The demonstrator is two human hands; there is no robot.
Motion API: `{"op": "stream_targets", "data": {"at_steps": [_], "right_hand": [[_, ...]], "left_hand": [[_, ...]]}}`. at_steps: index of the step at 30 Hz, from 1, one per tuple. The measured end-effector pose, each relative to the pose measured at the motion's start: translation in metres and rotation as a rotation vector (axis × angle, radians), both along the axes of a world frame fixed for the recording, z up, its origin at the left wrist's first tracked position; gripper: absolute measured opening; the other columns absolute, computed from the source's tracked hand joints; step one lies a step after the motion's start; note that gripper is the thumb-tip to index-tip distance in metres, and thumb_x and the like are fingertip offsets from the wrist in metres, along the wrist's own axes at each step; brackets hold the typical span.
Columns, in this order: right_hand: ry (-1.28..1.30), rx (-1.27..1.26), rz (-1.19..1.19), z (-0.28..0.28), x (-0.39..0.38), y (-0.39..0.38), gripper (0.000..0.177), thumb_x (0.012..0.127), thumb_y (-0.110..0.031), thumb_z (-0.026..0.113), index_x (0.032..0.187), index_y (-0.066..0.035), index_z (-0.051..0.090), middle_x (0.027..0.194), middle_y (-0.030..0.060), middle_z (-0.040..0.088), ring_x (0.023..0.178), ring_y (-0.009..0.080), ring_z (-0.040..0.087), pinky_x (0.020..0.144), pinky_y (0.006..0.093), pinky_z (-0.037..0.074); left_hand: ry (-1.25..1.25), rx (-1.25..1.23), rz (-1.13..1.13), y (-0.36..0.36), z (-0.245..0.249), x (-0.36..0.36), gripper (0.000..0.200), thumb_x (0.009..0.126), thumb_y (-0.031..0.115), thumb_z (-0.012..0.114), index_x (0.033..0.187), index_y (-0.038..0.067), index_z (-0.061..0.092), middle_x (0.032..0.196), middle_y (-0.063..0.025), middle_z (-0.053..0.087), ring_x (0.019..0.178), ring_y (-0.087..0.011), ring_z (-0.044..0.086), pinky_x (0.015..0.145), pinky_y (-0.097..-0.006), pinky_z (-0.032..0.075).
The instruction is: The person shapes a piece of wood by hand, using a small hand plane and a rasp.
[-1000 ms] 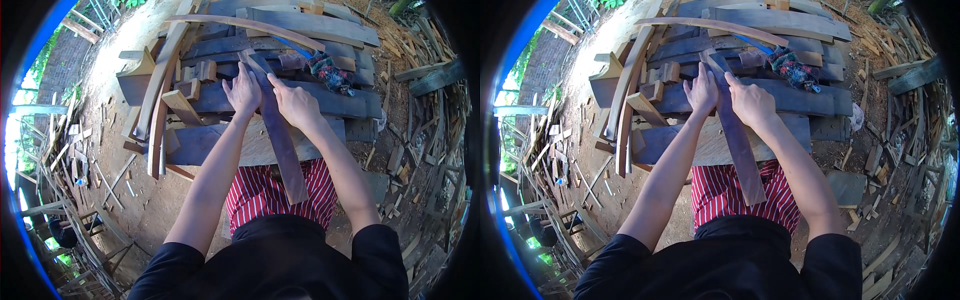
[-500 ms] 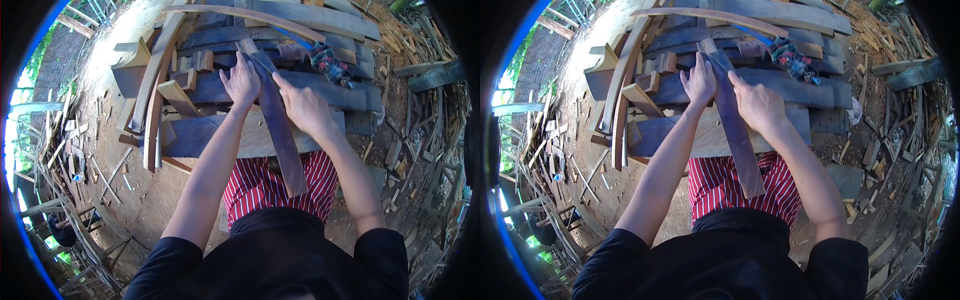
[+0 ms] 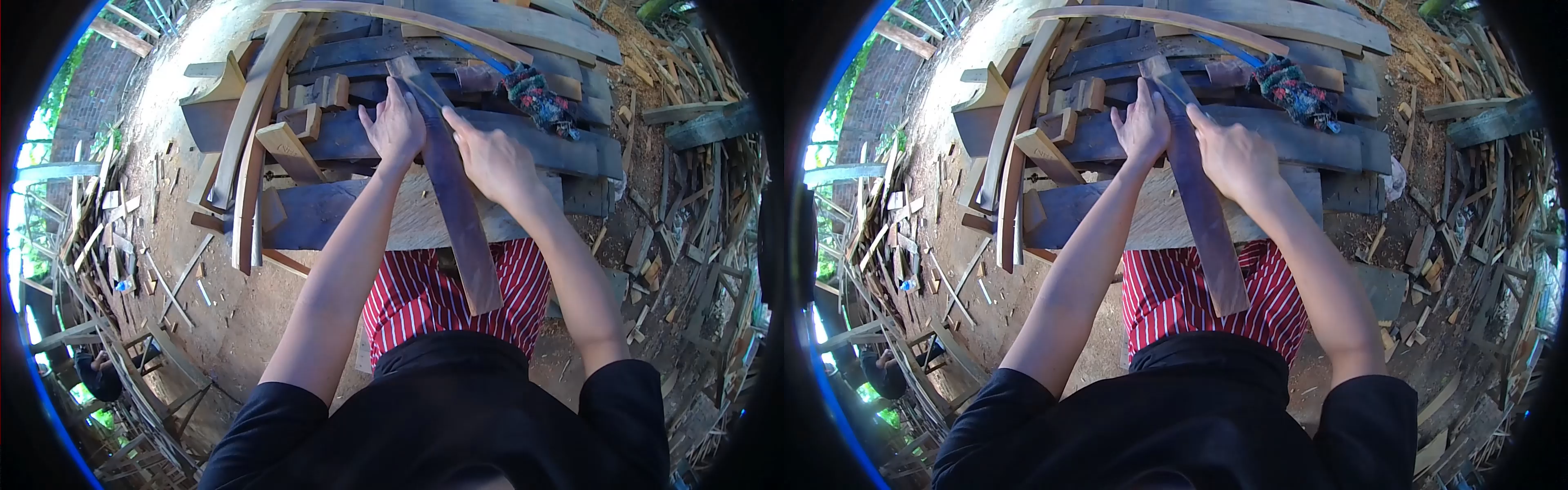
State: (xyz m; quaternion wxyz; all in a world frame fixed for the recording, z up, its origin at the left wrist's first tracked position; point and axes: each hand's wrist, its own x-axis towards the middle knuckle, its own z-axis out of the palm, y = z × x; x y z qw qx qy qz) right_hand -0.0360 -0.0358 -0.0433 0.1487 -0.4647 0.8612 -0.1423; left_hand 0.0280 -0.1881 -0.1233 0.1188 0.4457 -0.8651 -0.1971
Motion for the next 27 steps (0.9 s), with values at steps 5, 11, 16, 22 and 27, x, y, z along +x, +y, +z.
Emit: {"op": "stream_targets", "data": {"at_steps": [5, 11, 16, 22, 27], "right_hand": [[0.023, -0.062, -0.001, -0.016, -0.006, -0.008, 0.042, 0.100, -0.029, 0.043, 0.142, -0.026, 0.047, 0.080, 0.0239, 0.069, 0.078, 0.0395, 0.070, 0.068, 0.0523, 0.057], [-0.064, 0.119, -0.003, 0.009, 0.006, 0.011, 0.041, 0.100, -0.030, 0.043, 0.141, -0.025, 0.047, 0.083, 0.0229, 0.069, 0.080, 0.0396, 0.070, 0.070, 0.0524, 0.057], [-0.023, 0.000, -0.025, -0.017, -0.007, -0.018, 0.042, 0.101, -0.031, 0.043, 0.142, -0.025, 0.046, 0.084, 0.0236, 0.069, 0.081, 0.0400, 0.070, 0.071, 0.0536, 0.056], [-0.056, 0.073, -0.019, -0.001, 0.004, 0.007, 0.041, 0.101, -0.032, 0.042, 0.141, -0.027, 0.047, 0.084, 0.0245, 0.069, 0.079, 0.0407, 0.069, 0.071, 0.0527, 0.056], [-0.075, 0.011, -0.048, -0.020, -0.014, -0.029, 0.041, 0.101, -0.031, 0.042, 0.141, -0.026, 0.048, 0.090, 0.0248, 0.069, 0.085, 0.0407, 0.069, 0.074, 0.0535, 0.056]], "left_hand": [[-0.008, 0.012, -0.020, 0.000, -0.001, 0.000, 0.056, 0.101, 0.028, 0.034, 0.149, 0.000, 0.029, 0.129, -0.0107, 0.061, 0.120, -0.0260, 0.055, 0.118, -0.0532, 0.012], [-0.001, 0.025, -0.001, -0.001, -0.001, 0.000, 0.056, 0.101, 0.029, 0.033, 0.150, 0.000, 0.027, 0.130, -0.0101, 0.061, 0.119, -0.0268, 0.056, 0.118, -0.0528, 0.012], [0.004, 0.007, -0.017, 0.000, -0.005, 0.000, 0.057, 0.101, 0.030, 0.034, 0.150, 0.001, 0.027, 0.131, -0.0087, 0.060, 0.120, -0.0263, 0.055, 0.118, -0.0527, 0.012], [0.001, 0.020, -0.004, 0.000, 0.000, 0.000, 0.056, 0.102, 0.029, 0.034, 0.149, 0.000, 0.027, 0.132, -0.0096, 0.059, 0.120, -0.0265, 0.055, 0.118, -0.0532, 0.011], [0.012, 0.001, -0.021, -0.001, -0.011, 0.000, 0.058, 0.102, 0.035, 0.030, 0.152, 0.006, 0.026, 0.124, -0.0159, 0.063, 0.123, -0.0263, 0.054, 0.118, -0.0510, 0.011]]}}
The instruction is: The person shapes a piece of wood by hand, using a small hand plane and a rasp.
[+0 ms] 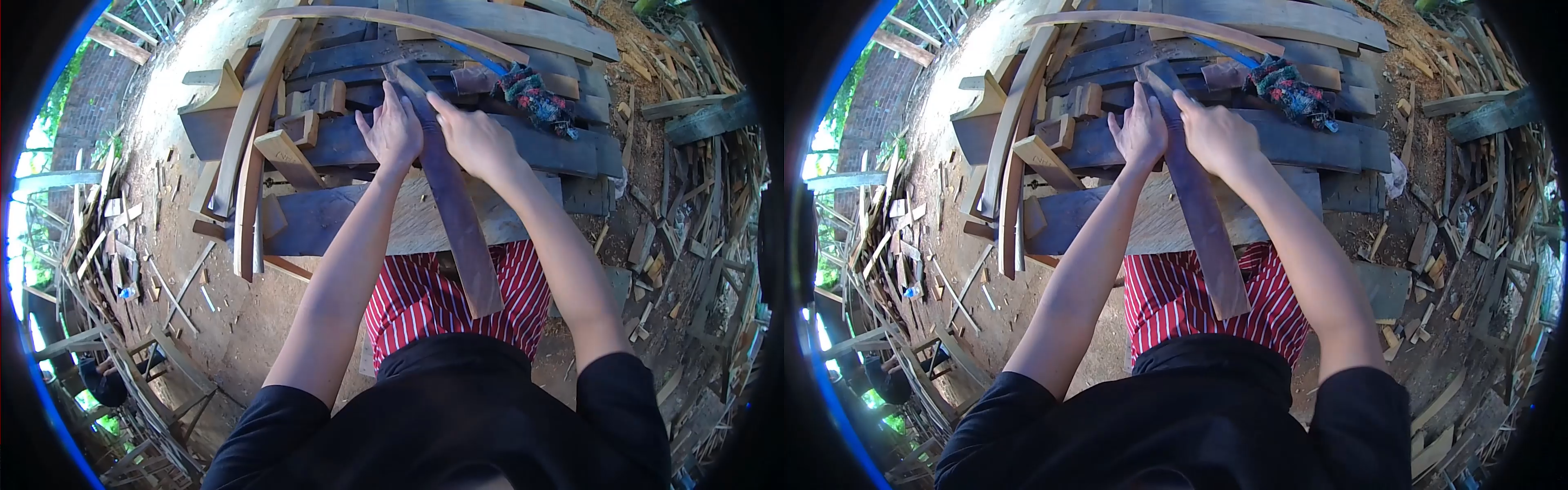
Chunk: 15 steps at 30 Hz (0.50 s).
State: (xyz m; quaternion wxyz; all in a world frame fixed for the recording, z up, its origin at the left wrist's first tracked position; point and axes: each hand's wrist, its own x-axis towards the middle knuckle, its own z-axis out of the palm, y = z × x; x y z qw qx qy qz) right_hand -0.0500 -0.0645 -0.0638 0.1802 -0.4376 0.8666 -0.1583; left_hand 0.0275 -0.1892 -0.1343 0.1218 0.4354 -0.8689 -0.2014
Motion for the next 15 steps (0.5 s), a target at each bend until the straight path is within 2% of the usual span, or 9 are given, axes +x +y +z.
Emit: {"op": "stream_targets", "data": {"at_steps": [3, 6, 10, 11, 13, 15], "right_hand": [[0.049, -0.094, 0.005, -0.015, -0.010, -0.026, 0.043, 0.101, -0.028, 0.041, 0.145, -0.024, 0.043, 0.085, 0.0269, 0.067, 0.079, 0.0434, 0.067, 0.070, 0.0539, 0.055], [0.006, -0.024, 0.020, 0.009, 0.010, 0.021, 0.042, 0.102, -0.030, 0.040, 0.143, -0.027, 0.045, 0.087, 0.0250, 0.069, 0.082, 0.0409, 0.069, 0.073, 0.0529, 0.056], [-0.126, 0.070, 0.012, 0.027, 0.040, 0.078, 0.044, 0.102, -0.030, 0.041, 0.145, -0.025, 0.042, 0.076, 0.0246, 0.068, 0.073, 0.0423, 0.068, 0.066, 0.0518, 0.056], [-0.148, 0.100, -0.004, 0.028, 0.042, 0.082, 0.044, 0.102, -0.030, 0.041, 0.146, -0.025, 0.041, 0.074, 0.0247, 0.067, 0.071, 0.0429, 0.068, 0.064, 0.0515, 0.056], [-0.149, 0.034, -0.013, 0.021, 0.035, 0.063, 0.044, 0.102, -0.030, 0.041, 0.146, -0.024, 0.042, 0.075, 0.0255, 0.067, 0.072, 0.0431, 0.068, 0.066, 0.0519, 0.056], [-0.145, -0.042, -0.032, 0.007, 0.022, 0.039, 0.044, 0.102, -0.030, 0.041, 0.146, -0.023, 0.042, 0.076, 0.0263, 0.067, 0.074, 0.0433, 0.068, 0.067, 0.0523, 0.056]], "left_hand": [[-0.012, 0.016, 0.024, 0.000, 0.005, 0.000, 0.057, 0.102, 0.035, 0.030, 0.152, 0.007, 0.025, 0.123, -0.0158, 0.063, 0.122, -0.0254, 0.054, 0.118, -0.0512, 0.011], [-0.013, 0.016, 0.011, 0.000, 0.002, 0.001, 0.057, 0.102, 0.035, 0.030, 0.152, 0.007, 0.024, 0.121, -0.0152, 0.064, 0.122, -0.0249, 0.054, 0.118, -0.0512, 0.011], [-0.048, 0.040, 0.009, 0.000, 0.005, 0.003, 0.058, 0.102, 0.035, 0.030, 0.153, 0.007, 0.023, 0.119, -0.0142, 0.065, 0.123, -0.0246, 0.053, 0.118, -0.0510, 0.011], [-0.049, 0.031, 0.012, 0.000, 0.007, 0.002, 0.057, 0.102, 0.032, 0.031, 0.151, 0.004, 0.024, 0.118, -0.0115, 0.065, 0.121, -0.0241, 0.053, 0.118, -0.0518, 0.010], [-0.052, 0.024, 0.006, 0.002, 0.005, 0.001, 0.057, 0.102, 0.030, 0.033, 0.150, 0.001, 0.026, 0.117, -0.0087, 0.066, 0.120, -0.0237, 0.054, 0.118, -0.0525, 0.010], [-0.020, 0.023, 0.004, 0.000, 0.004, 0.001, 0.058, 0.102, 0.035, 0.029, 0.153, 0.007, 0.023, 0.119, -0.0136, 0.065, 0.122, -0.0243, 0.053, 0.118, -0.0504, 0.011]]}}
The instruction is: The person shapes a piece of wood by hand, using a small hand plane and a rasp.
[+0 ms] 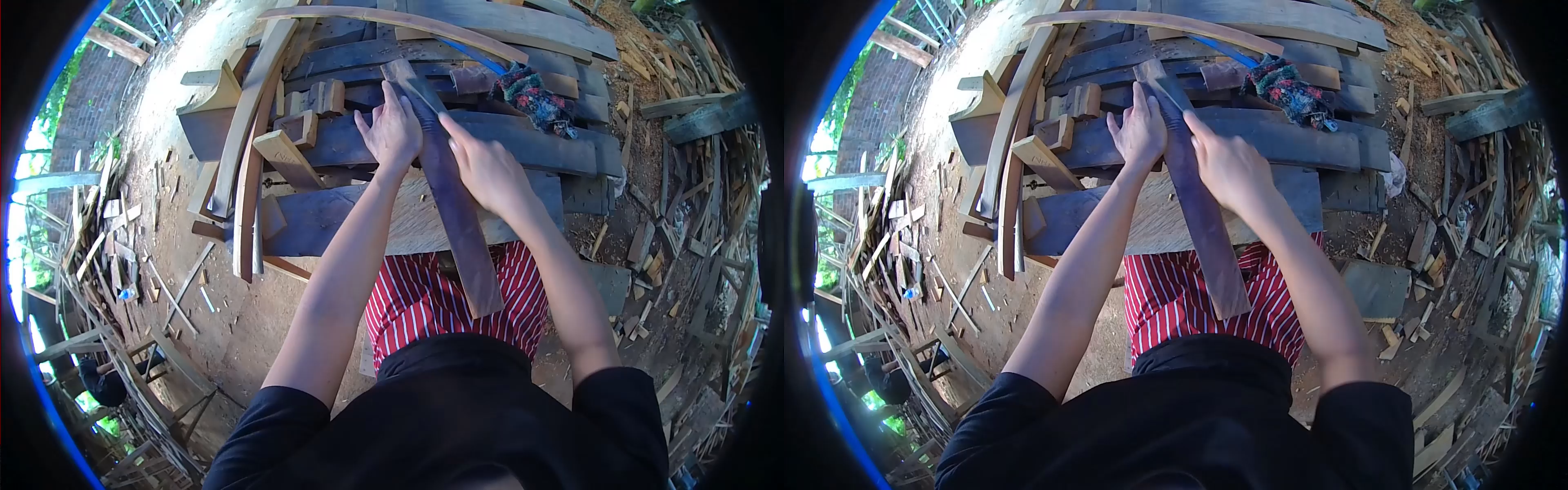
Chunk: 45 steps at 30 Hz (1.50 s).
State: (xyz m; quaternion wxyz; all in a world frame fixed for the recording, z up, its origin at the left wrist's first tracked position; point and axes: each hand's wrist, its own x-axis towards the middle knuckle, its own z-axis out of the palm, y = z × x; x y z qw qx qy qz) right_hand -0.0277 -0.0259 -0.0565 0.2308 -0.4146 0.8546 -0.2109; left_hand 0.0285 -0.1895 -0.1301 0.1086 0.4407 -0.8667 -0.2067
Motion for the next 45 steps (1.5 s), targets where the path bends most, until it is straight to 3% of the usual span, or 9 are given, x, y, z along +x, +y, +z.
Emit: {"op": "stream_targets", "data": {"at_steps": [3, 5, 11, 13, 19, 21, 35, 40, 45], "right_hand": [[0.084, -0.086, -0.019, -0.019, -0.009, -0.015, 0.044, 0.102, -0.030, 0.041, 0.145, -0.022, 0.042, 0.078, 0.0280, 0.066, 0.076, 0.0449, 0.067, 0.070, 0.0535, 0.055], [-0.028, -0.194, -0.006, -0.019, -0.001, 0.012, 0.044, 0.102, -0.029, 0.042, 0.145, -0.021, 0.042, 0.079, 0.0284, 0.066, 0.077, 0.0466, 0.066, 0.070, 0.0543, 0.054], [-0.155, -0.079, -0.037, 0.009, 0.012, 0.044, 0.044, 0.102, -0.026, 0.043, 0.146, -0.019, 0.041, 0.075, 0.0285, 0.064, 0.074, 0.0464, 0.065, 0.067, 0.0545, 0.053], [-0.199, 0.007, -0.023, 0.009, 0.010, 0.047, 0.045, 0.104, -0.029, 0.038, 0.149, -0.026, 0.034, 0.098, 0.0285, 0.065, 0.092, 0.0472, 0.062, 0.075, 0.0562, 0.048], [-0.226, -0.058, -0.035, 0.000, 0.032, 0.063, 0.046, 0.104, -0.025, 0.038, 0.150, -0.023, 0.033, 0.102, 0.0285, 0.065, 0.092, 0.0481, 0.061, 0.077, 0.0554, 0.050], [-0.158, -0.164, -0.030, -0.004, 0.029, 0.061, 0.045, 0.103, -0.027, 0.040, 0.148, -0.019, 0.037, 0.074, 0.0258, 0.066, 0.070, 0.0425, 0.067, 0.065, 0.0527, 0.055], [-0.149, 0.029, -0.058, 0.008, 0.031, 0.045, 0.047, 0.102, -0.030, 0.041, 0.149, -0.027, 0.036, 0.077, 0.0257, 0.067, 0.076, 0.0437, 0.067, 0.069, 0.0539, 0.055], [-0.052, 0.063, -0.025, 0.006, 0.042, 0.067, 0.046, 0.102, -0.031, 0.041, 0.148, -0.028, 0.038, 0.078, 0.0240, 0.068, 0.075, 0.0424, 0.068, 0.068, 0.0530, 0.055], [0.041, 0.023, -0.028, 0.004, 0.026, 0.040, 0.045, 0.101, -0.031, 0.043, 0.146, -0.029, 0.041, 0.072, 0.0220, 0.067, 0.070, 0.0411, 0.068, 0.065, 0.0524, 0.055]], "left_hand": [[-0.033, -0.009, 0.006, 0.000, 0.004, -0.001, 0.057, 0.102, 0.030, 0.033, 0.150, 0.001, 0.026, 0.114, -0.0099, 0.066, 0.119, -0.0228, 0.054, 0.118, -0.0524, 0.010], [-0.021, -0.011, 0.001, 0.002, 0.004, -0.001, 0.057, 0.102, 0.030, 0.033, 0.150, 0.001, 0.026, 0.114, -0.0102, 0.066, 0.119, -0.0229, 0.054, 0.118, -0.0524, 0.010], [-0.045, -0.020, 0.007, 0.000, 0.001, -0.001, 0.057, 0.101, 0.031, 0.032, 0.151, 0.004, 0.025, 0.113, -0.0112, 0.066, 0.119, -0.0234, 0.054, 0.118, -0.0527, 0.010], [-0.048, -0.016, -0.002, 0.001, 0.002, -0.001, 0.057, 0.102, 0.031, 0.032, 0.151, 0.004, 0.025, 0.113, -0.0114, 0.066, 0.119, -0.0233, 0.054, 0.118, -0.0528, 0.010], [-0.064, -0.033, 0.019, -0.001, 0.000, -0.002, 0.056, 0.102, 0.033, 0.030, 0.152, 0.006, 0.024, 0.114, -0.0116, 0.066, 0.121, -0.0223, 0.054, 0.118, -0.0520, 0.009], [-0.089, -0.027, 0.011, 0.000, -0.001, -0.002, 0.057, 0.102, 0.033, 0.030, 0.152, 0.006, 0.023, 0.114, -0.0111, 0.066, 0.121, -0.0218, 0.054, 0.118, -0.0518, 0.009], [-0.043, -0.041, 0.020, -0.001, -0.002, -0.001, 0.056, 0.103, 0.033, 0.031, 0.151, 0.005, 0.025, 0.111, -0.0106, 0.067, 0.119, -0.0217, 0.054, 0.118, -0.0522, 0.008], [-0.056, -0.035, 0.024, -0.002, 0.000, -0.001, 0.057, 0.102, 0.033, 0.031, 0.151, 0.005, 0.025, 0.111, -0.0108, 0.067, 0.120, -0.0223, 0.054, 0.118, -0.0524, 0.009], [-0.032, -0.053, 0.042, -0.001, -0.005, -0.002, 0.057, 0.102, 0.032, 0.031, 0.151, 0.004, 0.026, 0.112, -0.0122, 0.066, 0.118, -0.0229, 0.056, 0.118, -0.0516, 0.010]]}}
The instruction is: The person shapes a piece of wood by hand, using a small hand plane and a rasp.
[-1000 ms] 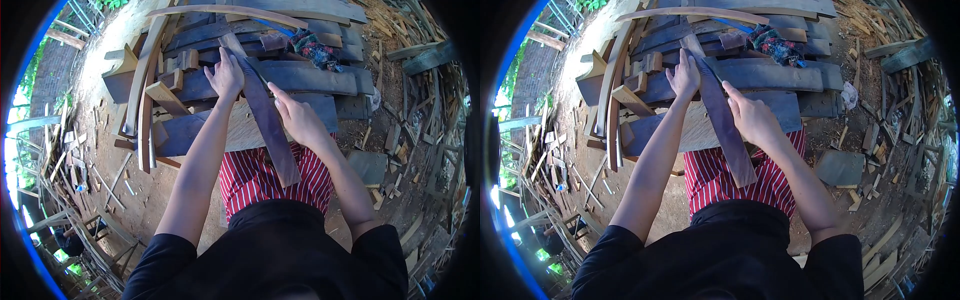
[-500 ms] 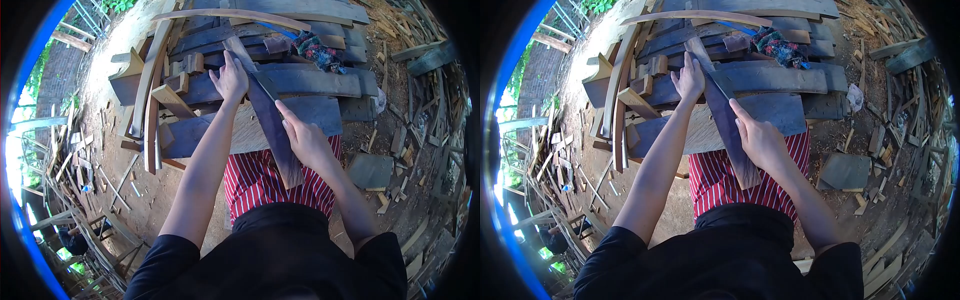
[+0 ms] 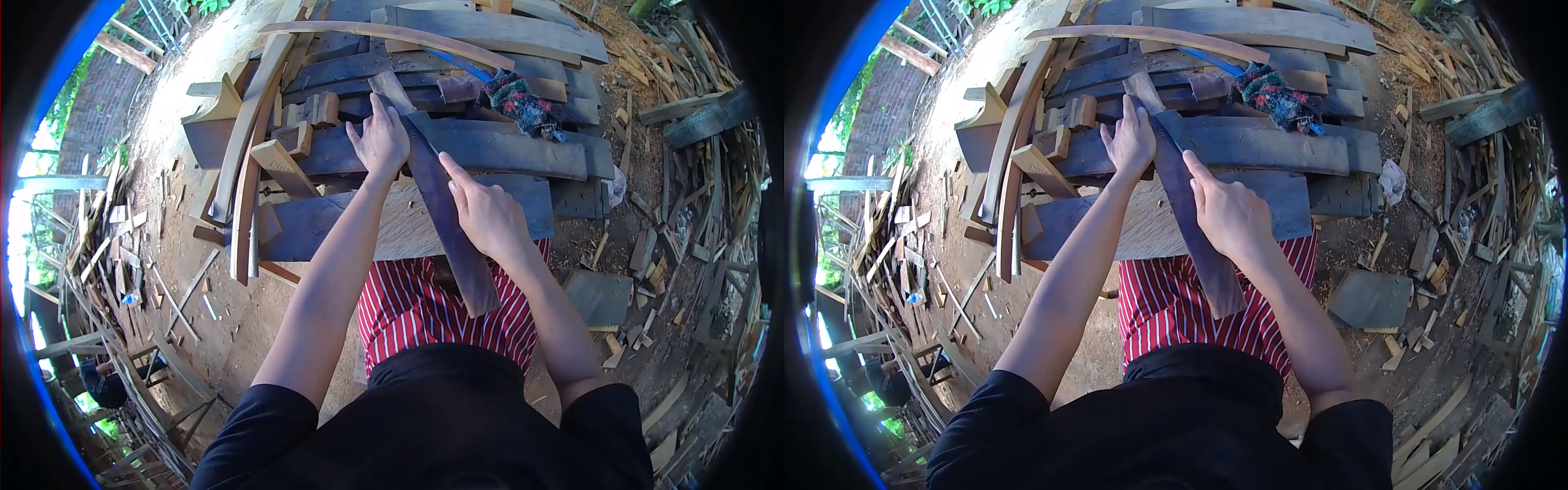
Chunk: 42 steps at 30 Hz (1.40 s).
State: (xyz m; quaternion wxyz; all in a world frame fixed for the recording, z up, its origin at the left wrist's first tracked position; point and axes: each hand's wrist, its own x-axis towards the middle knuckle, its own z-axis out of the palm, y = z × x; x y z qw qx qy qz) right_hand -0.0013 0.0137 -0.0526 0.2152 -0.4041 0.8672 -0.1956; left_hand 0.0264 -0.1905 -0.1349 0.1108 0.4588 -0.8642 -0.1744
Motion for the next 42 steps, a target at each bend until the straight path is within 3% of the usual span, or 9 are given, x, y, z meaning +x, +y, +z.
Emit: {"op": "stream_targets", "data": {"at_steps": [16, 20, 24, 25, 29, 33, 34, 37, 42], "right_hand": [[0.020, -0.114, 0.090, 0.015, -0.004, 0.048, 0.042, 0.101, -0.032, 0.044, 0.143, -0.027, 0.046, 0.078, 0.0245, 0.067, 0.071, 0.0431, 0.066, 0.067, 0.0535, 0.053], [-0.068, -0.081, -0.019, 0.013, 0.010, 0.094, 0.044, 0.103, -0.033, 0.039, 0.146, -0.028, 0.040, 0.081, 0.0269, 0.065, 0.075, 0.0442, 0.065, 0.070, 0.0525, 0.051], [-0.185, -0.002, -0.173, 0.007, 0.018, 0.122, 0.046, 0.103, -0.039, 0.036, 0.148, -0.029, 0.037, 0.076, 0.0260, 0.065, 0.074, 0.0432, 0.065, 0.068, 0.0525, 0.051], [-0.116, -0.122, -0.169, -0.004, 0.020, 0.129, 0.045, 0.104, -0.035, 0.035, 0.149, -0.029, 0.038, 0.059, 0.0150, 0.055, 0.044, 0.0233, 0.061, 0.053, 0.0410, 0.052], [-0.161, -0.123, -0.271, -0.007, 0.020, 0.148, 0.045, 0.104, -0.035, 0.036, 0.149, -0.029, 0.038, 0.056, 0.0107, 0.051, 0.042, 0.0191, 0.059, 0.045, 0.0372, 0.052], [-0.301, -0.121, -0.449, 0.028, 0.015, 0.150, 0.044, 0.104, -0.036, 0.037, 0.148, -0.035, 0.037, 0.062, 0.0146, 0.059, 0.050, 0.0250, 0.062, 0.052, 0.0420, 0.052], [-0.314, -0.139, -0.488, 0.030, 0.015, 0.151, 0.044, 0.105, -0.034, 0.038, 0.148, -0.035, 0.037, 0.061, 0.0128, 0.057, 0.044, 0.0200, 0.059, 0.046, 0.0380, 0.051], [-0.289, -0.240, -0.484, 0.025, 0.010, 0.152, 0.043, 0.105, -0.030, 0.036, 0.149, -0.031, 0.037, 0.059, 0.0111, 0.057, 0.038, 0.0161, 0.054, 0.039, 0.0350, 0.049], [-0.293, -0.364, -0.453, 0.011, 0.006, 0.149, 0.043, 0.106, -0.031, 0.036, 0.149, -0.030, 0.038, 0.066, 0.0143, 0.064, 0.038, 0.0170, 0.055, 0.040, 0.0332, 0.048]], "left_hand": [[0.064, 0.053, -0.014, -0.007, -0.003, 0.001, 0.058, 0.101, 0.034, 0.032, 0.149, 0.001, 0.027, 0.112, -0.0142, 0.066, 0.117, -0.0252, 0.057, 0.116, -0.0508, 0.014], [0.086, 0.154, 0.052, -0.029, -0.006, -0.010, 0.056, 0.101, 0.041, 0.039, 0.138, 0.000, 0.045, 0.113, -0.0168, 0.067, 0.109, -0.0248, 0.061, 0.110, -0.0455, 0.028], [0.765, 0.880, 0.140, -0.069, 0.003, -0.012, 0.025, 0.080, 0.009, 0.075, 0.104, 0.001, 0.072, 0.087, -0.0057, 0.070, 0.074, -0.0137, 0.065, 0.063, -0.0259, 0.049], [0.755, 0.854, 0.211, -0.067, 0.023, -0.009, 0.024, 0.080, 0.008, 0.074, 0.103, 0.000, 0.071, 0.088, -0.0062, 0.069, 0.073, -0.0165, 0.066, 0.065, -0.0291, 0.051], [0.937, 1.212, 0.079, -0.091, 0.085, 0.014, 0.019, 0.081, 0.006, 0.075, 0.098, 0.000, 0.068, 0.092, -0.0094, 0.068, 0.074, -0.0254, 0.069, 0.069, -0.0414, 0.059], [1.149, 0.707, -0.468, -0.143, 0.170, 0.040, 0.020, 0.085, 0.010, 0.069, 0.101, -0.001, 0.065, 0.100, -0.0163, 0.064, 0.089, -0.0278, 0.067, 0.075, -0.0428, 0.061], [1.031, 0.381, -0.364, -0.156, 0.209, 0.059, 0.021, 0.086, 0.013, 0.066, 0.103, 0.001, 0.067, 0.102, -0.0135, 0.065, 0.093, -0.0245, 0.064, 0.077, -0.0370, 0.058], [1.420, 0.319, -0.186, -0.149, 0.299, 0.105, 0.021, 0.088, 0.014, 0.069, 0.108, 0.007, 0.066, 0.105, -0.0059, 0.064, 0.099, -0.0211, 0.061, 0.083, -0.0353, 0.055], [1.610, -0.027, -0.093, -0.079, 0.248, 0.131, 0.046, 0.083, 0.008, 0.075, 0.123, 0.008, 0.051, 0.111, -0.0073, 0.059, 0.102, -0.0228, 0.061, 0.086, -0.0389, 0.058]]}}
